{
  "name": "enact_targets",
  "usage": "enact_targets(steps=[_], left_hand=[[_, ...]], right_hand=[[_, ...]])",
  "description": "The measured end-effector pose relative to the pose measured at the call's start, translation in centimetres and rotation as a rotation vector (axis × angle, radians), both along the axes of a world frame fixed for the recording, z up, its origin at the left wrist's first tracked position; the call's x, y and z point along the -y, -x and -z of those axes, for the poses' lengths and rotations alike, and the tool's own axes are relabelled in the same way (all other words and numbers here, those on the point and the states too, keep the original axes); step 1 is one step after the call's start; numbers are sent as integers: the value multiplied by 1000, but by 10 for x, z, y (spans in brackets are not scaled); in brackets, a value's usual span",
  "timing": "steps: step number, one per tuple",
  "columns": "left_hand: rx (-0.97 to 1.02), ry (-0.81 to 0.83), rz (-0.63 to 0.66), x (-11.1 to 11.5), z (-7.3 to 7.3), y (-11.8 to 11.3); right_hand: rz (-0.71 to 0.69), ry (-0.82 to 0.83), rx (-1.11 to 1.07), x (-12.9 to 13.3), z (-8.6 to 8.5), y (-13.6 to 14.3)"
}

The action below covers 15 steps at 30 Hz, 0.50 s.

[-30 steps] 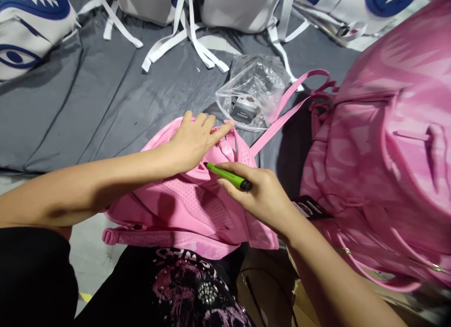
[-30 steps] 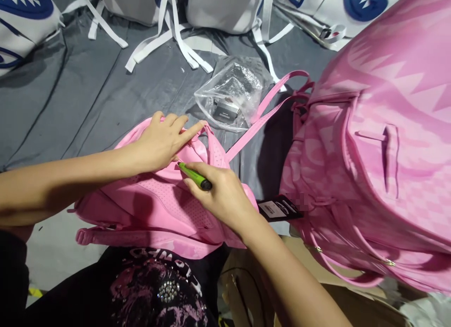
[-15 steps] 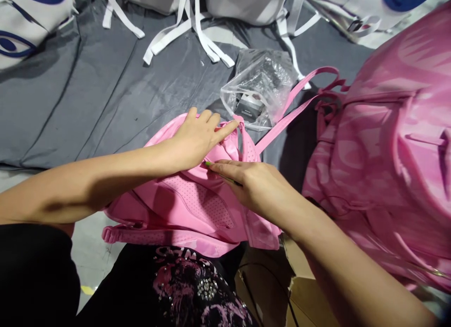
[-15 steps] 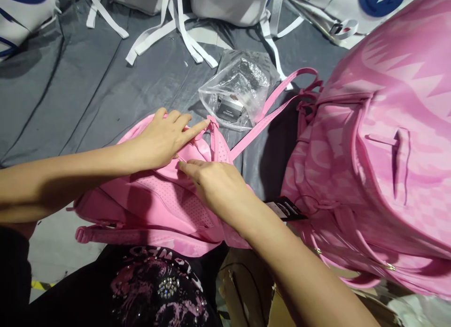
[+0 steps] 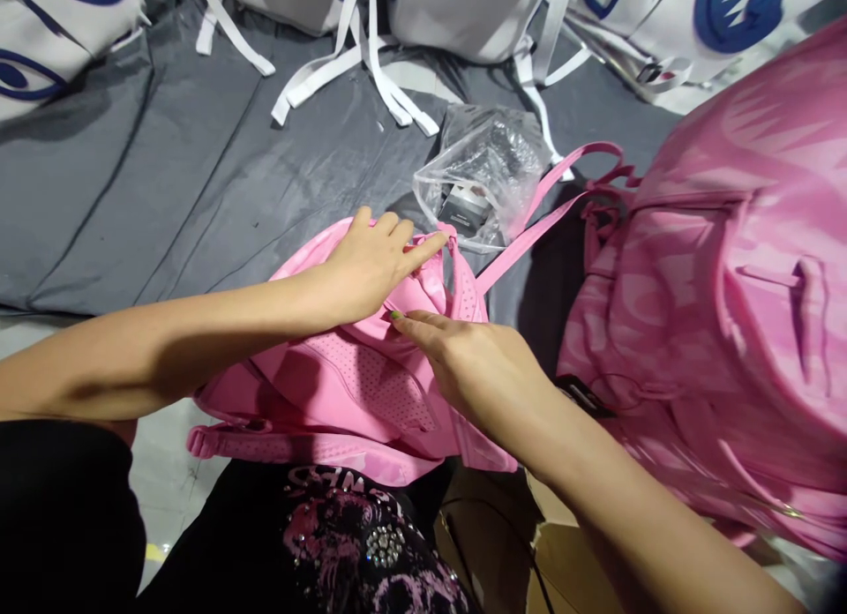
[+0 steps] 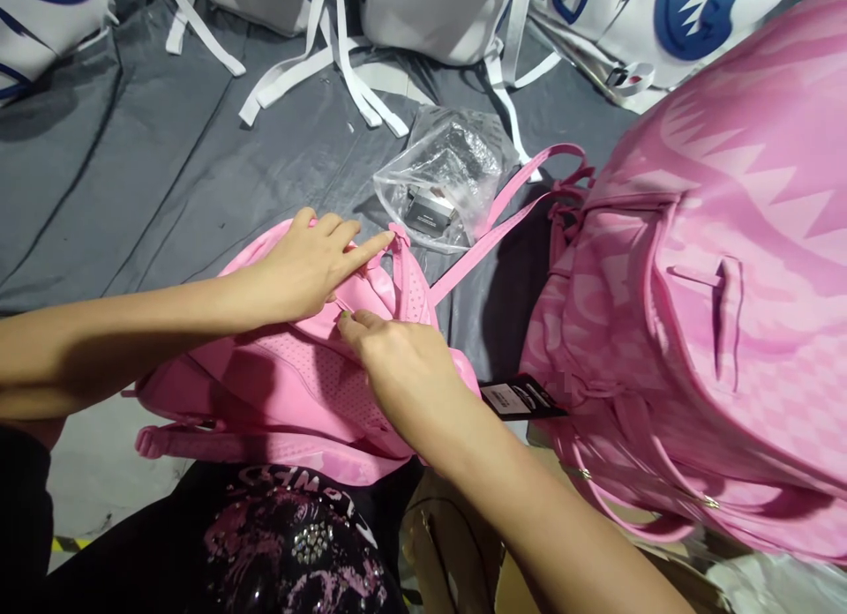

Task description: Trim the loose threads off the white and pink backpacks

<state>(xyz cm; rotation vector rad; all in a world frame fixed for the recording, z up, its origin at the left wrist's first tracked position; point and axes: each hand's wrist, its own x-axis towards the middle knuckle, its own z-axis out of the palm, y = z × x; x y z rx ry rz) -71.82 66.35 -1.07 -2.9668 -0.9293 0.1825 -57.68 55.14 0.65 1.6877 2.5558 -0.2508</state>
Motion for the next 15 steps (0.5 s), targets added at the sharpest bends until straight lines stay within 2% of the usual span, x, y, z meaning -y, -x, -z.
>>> enact_targets(steps=[10,13,15], left_hand=[[-52,24,-13,3,-9,-3],[-70,44,13,-2,-15,3],[-113,79,-21,-8,-23,11]], right_hand=[[57,57,53,4,-1,6],[81,57,39,9,-1,2],[103,37,-19,14,0,0]])
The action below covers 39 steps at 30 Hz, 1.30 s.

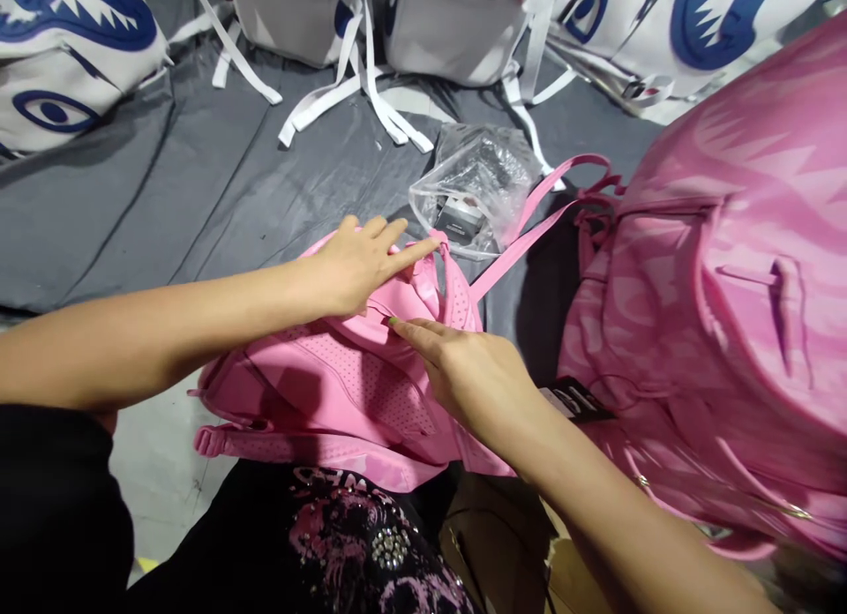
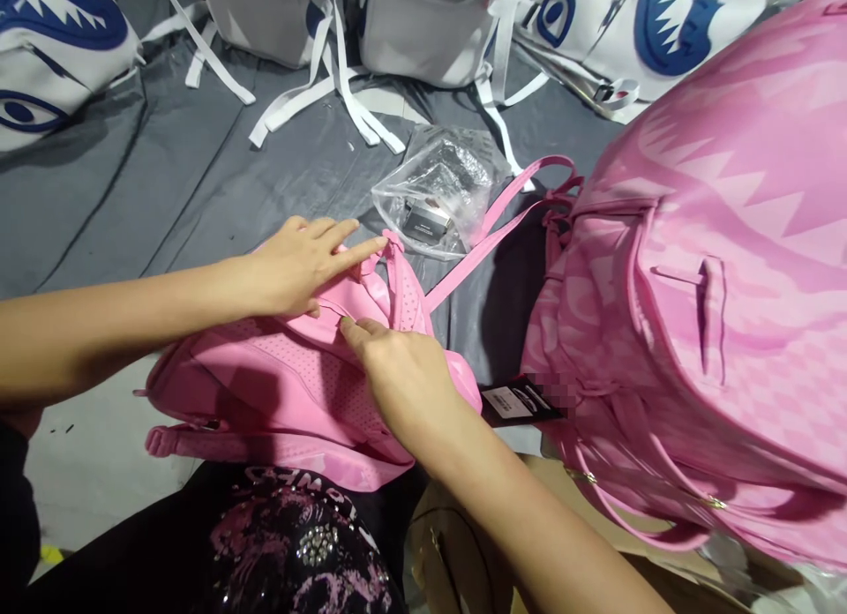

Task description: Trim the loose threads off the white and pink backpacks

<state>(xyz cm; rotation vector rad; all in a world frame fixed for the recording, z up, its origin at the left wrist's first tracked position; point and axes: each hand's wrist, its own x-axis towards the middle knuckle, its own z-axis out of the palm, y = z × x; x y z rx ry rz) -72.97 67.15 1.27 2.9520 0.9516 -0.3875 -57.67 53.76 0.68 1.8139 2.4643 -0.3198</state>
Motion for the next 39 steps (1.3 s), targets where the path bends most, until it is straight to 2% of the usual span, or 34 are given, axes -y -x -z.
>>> enact_targets(steps=[2,5,7,9,12,16,21,27,31,35,39], left_hand=[[-68,45,-96,-2,-10,12],[-159,85,-227,5,-23,31],[-210,67,-293,15,-25,43],[-248,38,-357,24,-21,53],[-244,11,-399,30,-11,67],[-193,-10,-347,28,-2,77],[-159,-16,-250,24,-5,83],[-126,142,-202,8,-13,87],[-127,181,-204,0,-11,87],[-76,155,-210,3,-7,89],[-33,149,-239,7,-4,88]], right_hand=[[23,-15,-112,4,1,-1],[39,28,-433,6,8,5],[43,86,-637,4,16,13],[42,122,-719,2,23,24],[35,115,-660,-1,30,37],[38,81,-622,-2,34,42],[54,37,-666,0,37,40],[69,-88,-684,5,40,50],[76,-121,-667,1,39,55],[70,-92,-633,-5,35,64],[120,-159,-548,-5,31,78]])
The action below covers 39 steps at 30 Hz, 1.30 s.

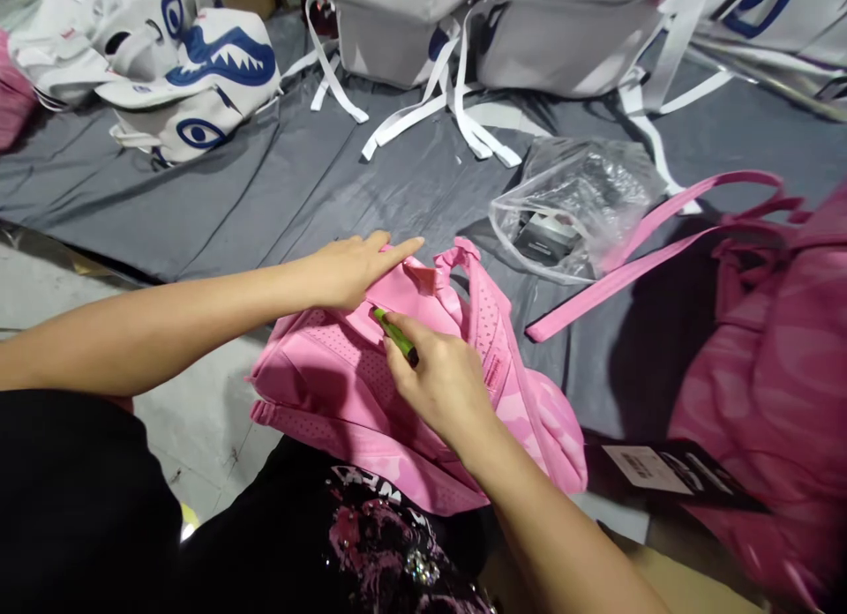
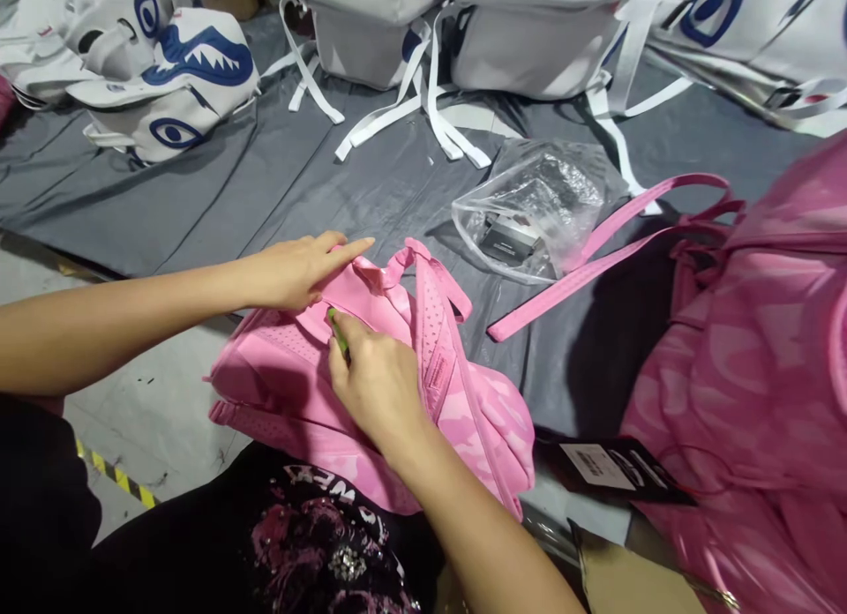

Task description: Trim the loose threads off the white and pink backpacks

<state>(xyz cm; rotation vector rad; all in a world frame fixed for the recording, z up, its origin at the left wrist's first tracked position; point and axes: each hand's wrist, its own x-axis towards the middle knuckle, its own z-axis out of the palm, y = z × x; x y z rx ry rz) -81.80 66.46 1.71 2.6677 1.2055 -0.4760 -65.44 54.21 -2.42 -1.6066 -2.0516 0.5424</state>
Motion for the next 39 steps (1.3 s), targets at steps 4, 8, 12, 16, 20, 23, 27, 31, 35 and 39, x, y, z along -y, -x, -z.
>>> enact_targets(steps=[4,8,12,16,20,23,27,31,35,39], left_hand=[[33,0,-15,0,1,-4],[52,-18,-14,1,4,-3],[79,-23,5,0,8,-1],[77,-15,-4,-1,8,-2],[88,-14,-9,-2,9,-3],[93,-10,-6,-2,9,-3],[93,-16,-5,-1,10,-3],[90,-30,-5,-2,11,-3],[74,-43,1,-1,8,-4],[38,-54,-3,2,2,-4]], right_hand=[[79,-14,51,4,0,6],[115,-14,66,6,0,8],[145,-41,81,6,0,13],[166,-43,139,5,-1,17],[138,-27,129,5,-4,17],[166,-16,188,5,-6,17],[137,1,149,3,-6,18],[142,-11,156,2,-5,18],[131,-11,155,1,-7,19],[68,51,119,0,-13,20]])
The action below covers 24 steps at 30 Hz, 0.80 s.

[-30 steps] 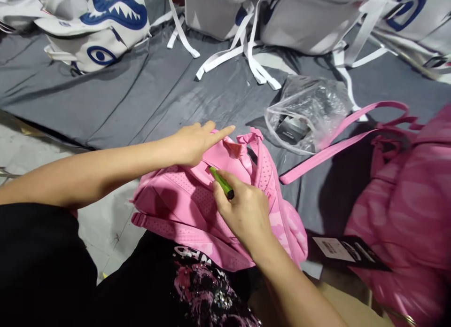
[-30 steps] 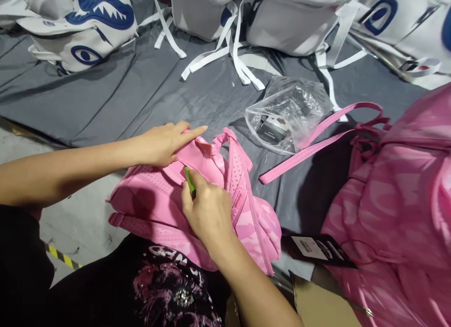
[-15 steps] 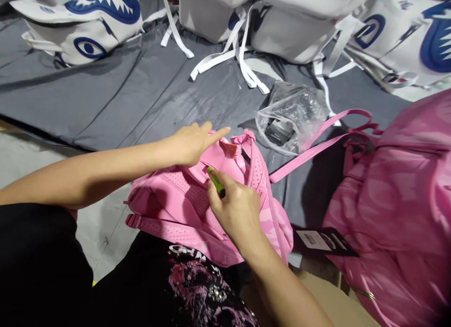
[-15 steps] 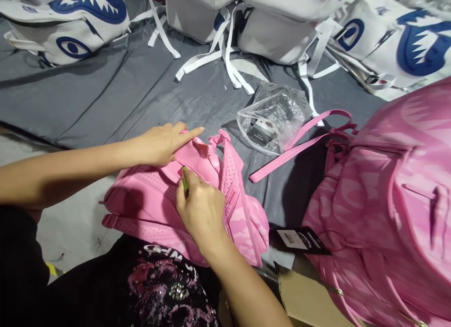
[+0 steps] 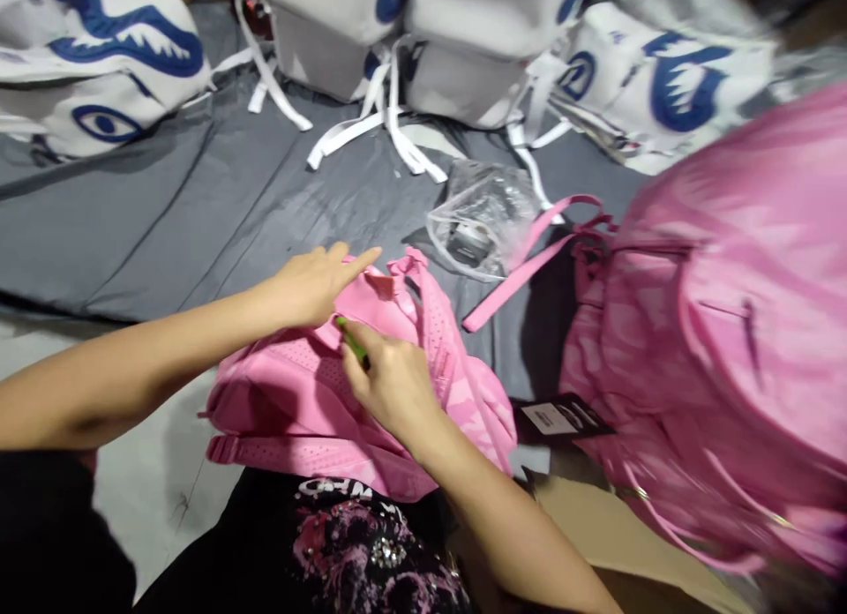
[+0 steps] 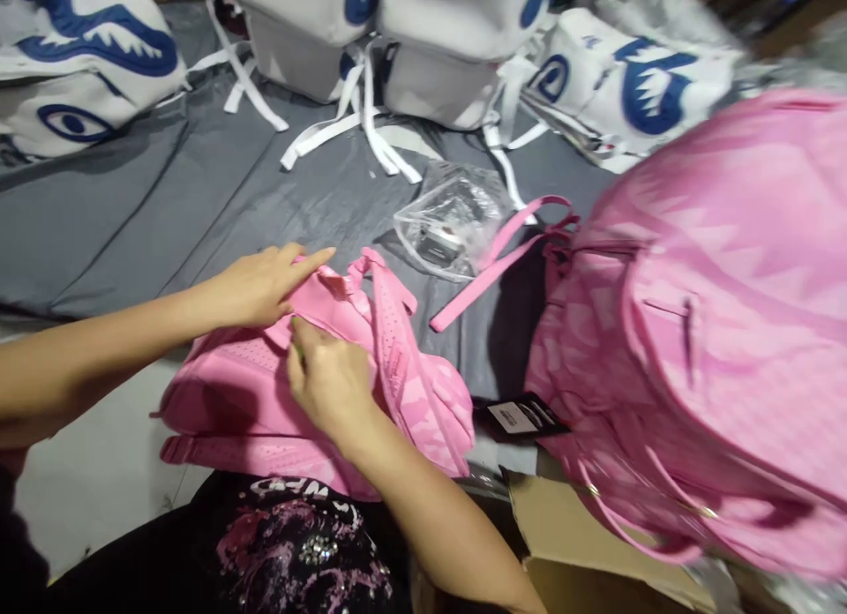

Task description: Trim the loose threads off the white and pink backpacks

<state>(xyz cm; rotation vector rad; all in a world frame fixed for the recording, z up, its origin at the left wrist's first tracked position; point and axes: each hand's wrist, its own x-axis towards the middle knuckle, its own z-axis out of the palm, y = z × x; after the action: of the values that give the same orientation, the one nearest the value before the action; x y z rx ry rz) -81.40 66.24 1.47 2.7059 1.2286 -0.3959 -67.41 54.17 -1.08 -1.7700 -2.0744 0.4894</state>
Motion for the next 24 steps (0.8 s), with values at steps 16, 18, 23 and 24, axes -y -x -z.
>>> enact_targets(steps=[16,18,23,24], left_hand=[[9,-57,32,-5,11,3],[5,-40,20,-5,11,2],[24,-3,-6,-4,10,1],[30,-1,-8,-4,11,2]], right_hand=[[260,-376,-309,-25,-29,-111],[439,-387,-147,-54,-8,-143],[438,32,513,-135,61,-192],[400,75,574,-146,71,-196]])
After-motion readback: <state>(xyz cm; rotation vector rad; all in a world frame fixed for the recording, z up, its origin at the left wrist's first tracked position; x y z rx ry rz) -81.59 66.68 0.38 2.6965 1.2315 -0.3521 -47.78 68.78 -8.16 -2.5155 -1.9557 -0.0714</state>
